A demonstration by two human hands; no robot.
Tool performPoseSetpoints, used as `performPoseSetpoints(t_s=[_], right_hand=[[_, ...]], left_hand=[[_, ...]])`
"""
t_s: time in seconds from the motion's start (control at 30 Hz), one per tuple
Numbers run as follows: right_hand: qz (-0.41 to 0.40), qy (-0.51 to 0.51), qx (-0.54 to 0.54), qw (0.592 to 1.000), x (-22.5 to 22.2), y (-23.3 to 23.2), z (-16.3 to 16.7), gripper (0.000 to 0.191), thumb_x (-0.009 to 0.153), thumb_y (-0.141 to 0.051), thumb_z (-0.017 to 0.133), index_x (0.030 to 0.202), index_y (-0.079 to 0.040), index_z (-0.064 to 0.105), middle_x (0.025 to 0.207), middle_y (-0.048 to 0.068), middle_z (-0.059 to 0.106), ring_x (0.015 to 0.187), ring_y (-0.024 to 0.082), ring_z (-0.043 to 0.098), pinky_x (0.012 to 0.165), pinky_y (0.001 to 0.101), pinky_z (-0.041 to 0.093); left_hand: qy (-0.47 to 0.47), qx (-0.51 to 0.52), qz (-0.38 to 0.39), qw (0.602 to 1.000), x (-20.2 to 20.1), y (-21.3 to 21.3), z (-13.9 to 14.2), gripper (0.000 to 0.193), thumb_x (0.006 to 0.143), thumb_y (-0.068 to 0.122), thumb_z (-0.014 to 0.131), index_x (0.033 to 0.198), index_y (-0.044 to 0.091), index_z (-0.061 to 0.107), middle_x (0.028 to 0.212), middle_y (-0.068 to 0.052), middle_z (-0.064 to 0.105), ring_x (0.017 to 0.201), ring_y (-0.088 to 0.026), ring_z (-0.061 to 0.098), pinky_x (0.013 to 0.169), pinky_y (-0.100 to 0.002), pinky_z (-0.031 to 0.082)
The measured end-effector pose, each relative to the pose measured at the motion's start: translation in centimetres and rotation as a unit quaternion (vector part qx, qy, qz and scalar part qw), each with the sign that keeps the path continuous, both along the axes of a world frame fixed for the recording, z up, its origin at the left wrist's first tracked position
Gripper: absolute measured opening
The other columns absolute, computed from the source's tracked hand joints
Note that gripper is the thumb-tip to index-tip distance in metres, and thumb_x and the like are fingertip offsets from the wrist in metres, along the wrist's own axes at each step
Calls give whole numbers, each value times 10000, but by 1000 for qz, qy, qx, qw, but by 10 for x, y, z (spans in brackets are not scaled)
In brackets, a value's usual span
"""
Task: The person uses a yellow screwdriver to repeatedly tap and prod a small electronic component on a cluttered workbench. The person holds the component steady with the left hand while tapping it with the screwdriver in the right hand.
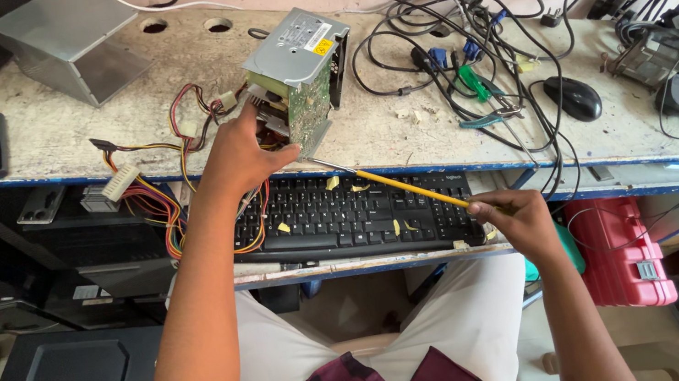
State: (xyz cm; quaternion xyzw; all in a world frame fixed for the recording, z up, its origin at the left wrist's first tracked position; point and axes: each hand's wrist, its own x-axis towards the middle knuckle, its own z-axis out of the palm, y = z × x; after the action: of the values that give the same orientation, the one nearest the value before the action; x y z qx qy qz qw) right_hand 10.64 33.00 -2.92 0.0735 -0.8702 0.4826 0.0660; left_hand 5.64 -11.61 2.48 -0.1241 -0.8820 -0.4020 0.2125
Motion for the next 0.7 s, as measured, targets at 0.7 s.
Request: performPoseSetpoints(t_s=[0.7], right_hand=[[6,130,24,991,22,-13,7,241,815,-132,850,1014,-5,799,771,62,734,655,86,593,598,256,476]], left_hand=[[-7,-7,1,1000,-2,-1,-2,852,688,365,881,1367,-4,523,1128,-249,728,1056,-417,699,913,-455,547]])
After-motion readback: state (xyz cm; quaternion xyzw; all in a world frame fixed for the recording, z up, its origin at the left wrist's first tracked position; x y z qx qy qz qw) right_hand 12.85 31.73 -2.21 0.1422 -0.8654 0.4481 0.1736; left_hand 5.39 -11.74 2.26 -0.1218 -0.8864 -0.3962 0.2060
